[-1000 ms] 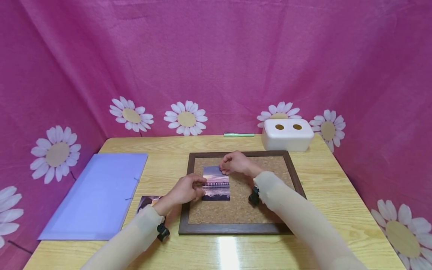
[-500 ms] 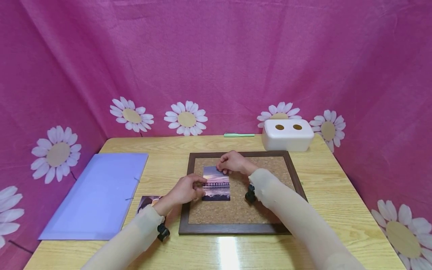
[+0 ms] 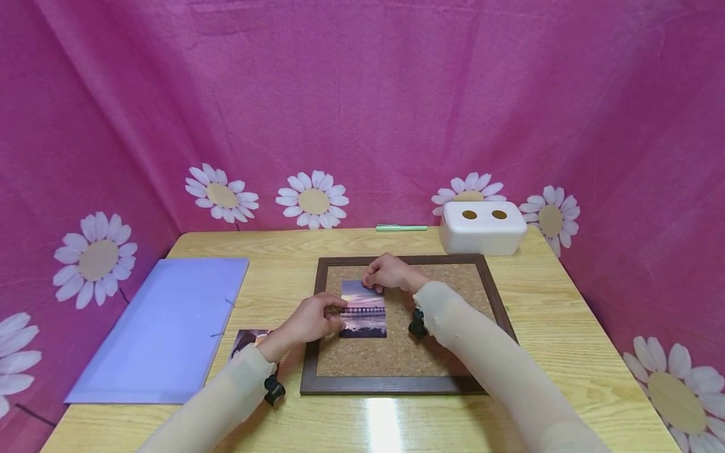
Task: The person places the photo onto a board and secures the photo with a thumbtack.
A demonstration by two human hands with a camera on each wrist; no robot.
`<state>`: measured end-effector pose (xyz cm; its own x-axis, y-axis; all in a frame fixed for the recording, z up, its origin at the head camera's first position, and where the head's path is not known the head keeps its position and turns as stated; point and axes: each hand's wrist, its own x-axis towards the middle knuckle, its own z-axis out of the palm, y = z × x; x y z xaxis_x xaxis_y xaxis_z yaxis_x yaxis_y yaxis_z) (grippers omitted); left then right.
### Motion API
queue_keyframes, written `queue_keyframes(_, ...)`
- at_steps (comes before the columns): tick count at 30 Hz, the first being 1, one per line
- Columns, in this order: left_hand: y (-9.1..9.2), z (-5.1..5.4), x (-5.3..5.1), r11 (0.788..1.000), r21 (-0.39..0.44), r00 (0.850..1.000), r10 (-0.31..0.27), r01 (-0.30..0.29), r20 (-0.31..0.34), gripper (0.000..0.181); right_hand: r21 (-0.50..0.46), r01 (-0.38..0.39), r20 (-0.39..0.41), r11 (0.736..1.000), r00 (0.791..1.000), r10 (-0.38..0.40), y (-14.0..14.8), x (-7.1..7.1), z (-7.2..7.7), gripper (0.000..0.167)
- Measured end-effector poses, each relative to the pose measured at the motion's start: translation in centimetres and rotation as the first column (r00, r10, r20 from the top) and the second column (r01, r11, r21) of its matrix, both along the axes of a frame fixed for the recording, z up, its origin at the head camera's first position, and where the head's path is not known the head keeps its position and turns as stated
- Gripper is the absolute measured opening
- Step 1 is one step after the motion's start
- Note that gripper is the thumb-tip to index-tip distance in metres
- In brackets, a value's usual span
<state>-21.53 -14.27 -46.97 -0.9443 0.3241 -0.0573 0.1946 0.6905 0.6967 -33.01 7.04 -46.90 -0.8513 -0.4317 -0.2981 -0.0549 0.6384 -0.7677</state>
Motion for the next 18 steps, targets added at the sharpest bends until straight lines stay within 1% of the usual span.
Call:
queue_keyframes(5, 0.02, 0.03, -0.04, 1.000, -0.007, 1.000, 0.000, 0.000, -0.001, 0.039, 0.056, -0.023, -0.002, 0.998, 1.000, 0.023, -0.13, -0.19, 0.05, 0.012)
queue_keyframes(8, 0.03, 0.07, -0.04, 1.000, -0.008, 1.000, 0.003, -0.003, 0.003, 0.039, 0.072, -0.038, 0.008, 0.997, 0.999, 0.038, -0.20, -0.20, 0.29, 0.013)
queue_keyframes(14, 0.09, 0.16, -0.01, 1.000, -0.007, 1.000, 0.007, -0.007, 0.013, 0.038, 0.077, -0.041, 0.016, 0.996, 0.999, 0.040, -0.24, -0.27, 0.38, 0.012)
queue_keyframes(18, 0.13, 0.22, 0.01, 1.000, -0.007, 1.000, 0.014, -0.013, 0.016, 0.038, 0.053, -0.011, 0.015, 0.999, 1.000, 0.011, -0.25, -0.30, 0.17, 0.010)
